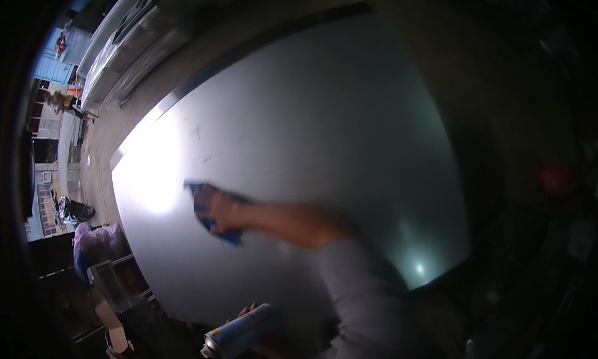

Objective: The person cleans a large stainless steel commercial oven by spraying a cleaning agent and wiping the surfaces with a blue cloth. They clean the front, sides, and top of the oven, moving around the appliance to reach different areas.

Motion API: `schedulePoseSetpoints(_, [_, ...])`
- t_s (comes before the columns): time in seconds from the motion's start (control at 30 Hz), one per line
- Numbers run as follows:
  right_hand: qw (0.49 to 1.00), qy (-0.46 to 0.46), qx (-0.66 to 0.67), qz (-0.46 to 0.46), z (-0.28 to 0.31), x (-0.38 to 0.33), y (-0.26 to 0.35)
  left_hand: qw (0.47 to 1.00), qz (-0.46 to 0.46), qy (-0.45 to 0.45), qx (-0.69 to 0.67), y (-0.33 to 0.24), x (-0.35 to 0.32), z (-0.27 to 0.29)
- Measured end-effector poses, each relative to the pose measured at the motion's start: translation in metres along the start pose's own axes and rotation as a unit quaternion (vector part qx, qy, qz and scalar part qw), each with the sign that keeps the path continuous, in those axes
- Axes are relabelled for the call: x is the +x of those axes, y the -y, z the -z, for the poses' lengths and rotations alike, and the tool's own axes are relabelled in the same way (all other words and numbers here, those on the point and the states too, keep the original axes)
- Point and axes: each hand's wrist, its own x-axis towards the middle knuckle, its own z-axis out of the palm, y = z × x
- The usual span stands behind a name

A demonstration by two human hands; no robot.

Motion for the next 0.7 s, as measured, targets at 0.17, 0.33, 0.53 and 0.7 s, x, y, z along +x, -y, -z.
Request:
schedulePoseSetpoints(0.17, [0.891, -0.223, -0.089, -0.385, 0.097, -0.128, -0.264, 0.998, 0.018, -0.029, 0.043, 0.009, 0.011, -0.014])
schedulePoseSetpoints(0.33, [0.803, -0.17, -0.111, -0.561, 0.165, -0.354, -0.428, 0.997, 0.036, -0.058, 0.041, 0.013, 0.015, -0.038])
schedulePoseSetpoints(0.53, [0.676, -0.276, -0.269, -0.628, 0.14, -0.251, -0.468, 0.994, 0.045, -0.088, 0.049, -0.002, -0.004, -0.05])
schedulePoseSetpoints(0.7, [0.877, -0.188, -0.265, -0.353, 0.12, -0.001, -0.307, 0.993, 0.042, -0.084, 0.064, -0.025, -0.021, -0.067])
